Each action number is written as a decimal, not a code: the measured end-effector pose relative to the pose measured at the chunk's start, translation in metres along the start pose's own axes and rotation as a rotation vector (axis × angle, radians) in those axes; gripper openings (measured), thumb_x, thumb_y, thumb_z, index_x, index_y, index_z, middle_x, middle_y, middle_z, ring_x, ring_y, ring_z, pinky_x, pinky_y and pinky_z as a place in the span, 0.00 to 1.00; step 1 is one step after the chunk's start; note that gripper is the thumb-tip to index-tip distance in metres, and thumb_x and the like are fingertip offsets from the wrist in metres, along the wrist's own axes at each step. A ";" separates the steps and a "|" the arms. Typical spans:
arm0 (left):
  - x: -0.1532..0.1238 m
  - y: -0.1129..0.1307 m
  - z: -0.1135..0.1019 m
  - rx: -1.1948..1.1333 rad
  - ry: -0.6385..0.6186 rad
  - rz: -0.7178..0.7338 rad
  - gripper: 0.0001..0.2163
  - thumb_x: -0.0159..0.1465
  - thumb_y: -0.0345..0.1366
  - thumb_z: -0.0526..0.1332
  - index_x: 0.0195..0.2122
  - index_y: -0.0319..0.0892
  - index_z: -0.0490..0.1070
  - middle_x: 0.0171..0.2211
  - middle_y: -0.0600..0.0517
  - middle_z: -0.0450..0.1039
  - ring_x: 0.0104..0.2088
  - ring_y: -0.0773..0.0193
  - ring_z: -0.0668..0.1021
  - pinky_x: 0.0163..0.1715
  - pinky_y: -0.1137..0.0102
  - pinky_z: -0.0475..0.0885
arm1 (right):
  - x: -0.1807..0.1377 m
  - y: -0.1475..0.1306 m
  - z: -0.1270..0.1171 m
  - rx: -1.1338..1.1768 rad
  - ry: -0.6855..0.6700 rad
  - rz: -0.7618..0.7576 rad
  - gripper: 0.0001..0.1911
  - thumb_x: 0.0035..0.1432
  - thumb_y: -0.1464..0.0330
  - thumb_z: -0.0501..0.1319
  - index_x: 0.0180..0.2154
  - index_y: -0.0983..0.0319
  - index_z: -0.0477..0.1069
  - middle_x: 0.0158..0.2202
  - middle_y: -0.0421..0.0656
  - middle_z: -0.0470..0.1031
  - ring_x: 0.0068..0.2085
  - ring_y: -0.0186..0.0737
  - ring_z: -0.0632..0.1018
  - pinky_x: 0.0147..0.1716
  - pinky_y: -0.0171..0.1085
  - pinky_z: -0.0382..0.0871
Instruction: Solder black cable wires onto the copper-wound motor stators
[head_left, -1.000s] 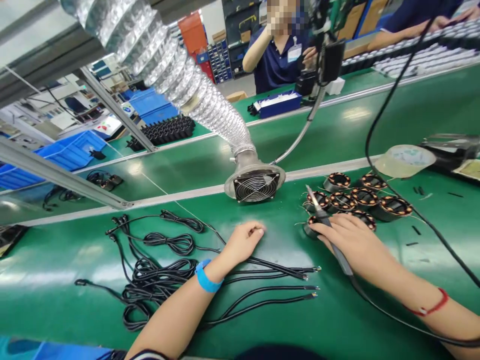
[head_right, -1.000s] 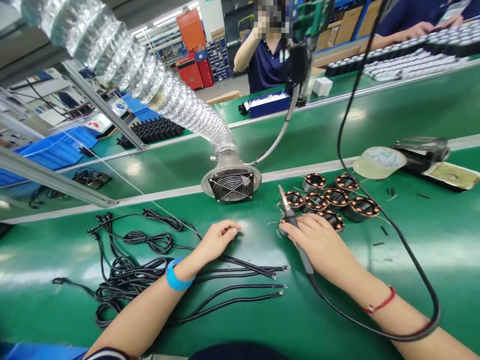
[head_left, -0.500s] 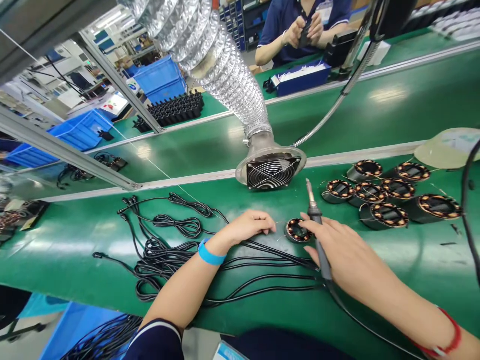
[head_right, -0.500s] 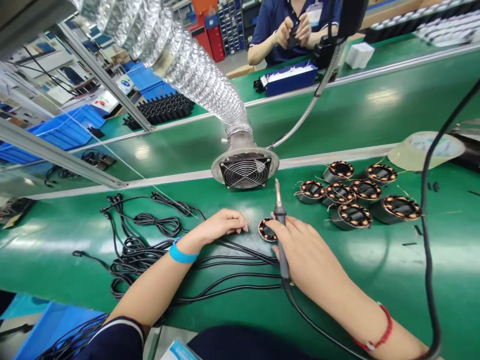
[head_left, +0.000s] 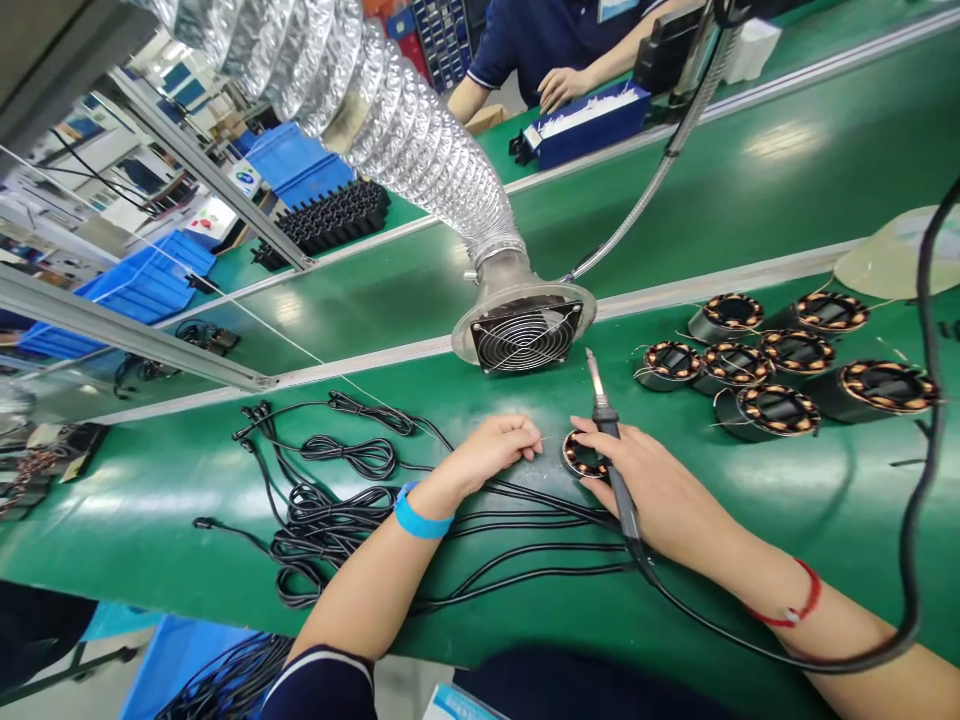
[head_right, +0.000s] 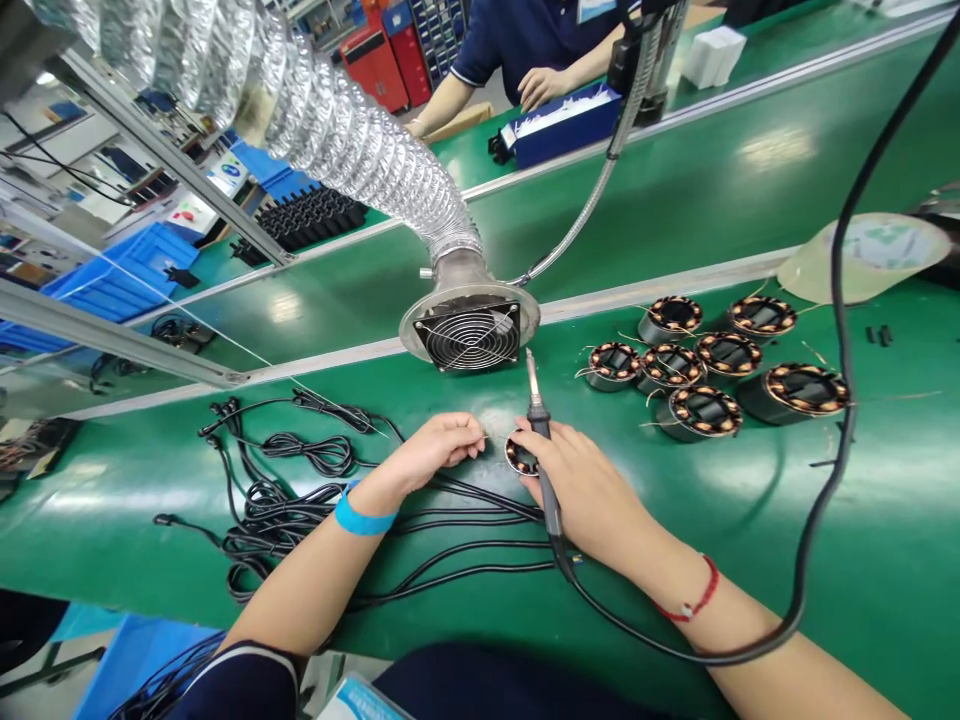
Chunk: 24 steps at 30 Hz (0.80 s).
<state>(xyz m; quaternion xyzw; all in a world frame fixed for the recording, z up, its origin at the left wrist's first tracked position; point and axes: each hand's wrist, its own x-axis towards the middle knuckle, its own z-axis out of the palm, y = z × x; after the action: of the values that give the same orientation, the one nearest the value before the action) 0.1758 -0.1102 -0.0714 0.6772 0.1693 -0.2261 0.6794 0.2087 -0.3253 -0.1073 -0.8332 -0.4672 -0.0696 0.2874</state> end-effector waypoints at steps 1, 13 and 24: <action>-0.001 -0.001 -0.001 -0.017 -0.026 -0.002 0.13 0.52 0.44 0.63 0.24 0.37 0.68 0.20 0.57 0.64 0.16 0.78 0.56 0.18 0.75 0.45 | 0.000 0.000 0.000 -0.006 -0.004 0.001 0.15 0.62 0.69 0.56 0.51 0.61 0.64 0.54 0.53 0.74 0.50 0.49 0.78 0.43 0.50 0.76; -0.005 -0.007 0.003 0.155 -0.071 0.197 0.14 0.60 0.45 0.63 0.33 0.37 0.71 0.27 0.53 0.70 0.30 0.69 0.69 0.34 0.73 0.66 | 0.002 0.001 0.001 -0.074 0.051 0.075 0.15 0.62 0.66 0.57 0.50 0.61 0.64 0.50 0.51 0.76 0.45 0.50 0.78 0.40 0.48 0.75; -0.002 -0.006 0.013 0.069 -0.115 0.234 0.17 0.60 0.49 0.61 0.28 0.37 0.72 0.26 0.51 0.71 0.29 0.69 0.70 0.33 0.73 0.65 | 0.002 -0.004 0.004 -0.055 0.014 0.056 0.16 0.62 0.66 0.56 0.51 0.61 0.67 0.51 0.52 0.76 0.46 0.51 0.77 0.42 0.50 0.73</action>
<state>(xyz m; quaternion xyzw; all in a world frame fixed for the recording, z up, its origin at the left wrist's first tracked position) 0.1698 -0.1232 -0.0745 0.7012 0.0419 -0.1893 0.6861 0.2058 -0.3201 -0.1086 -0.8529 -0.4398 -0.0801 0.2696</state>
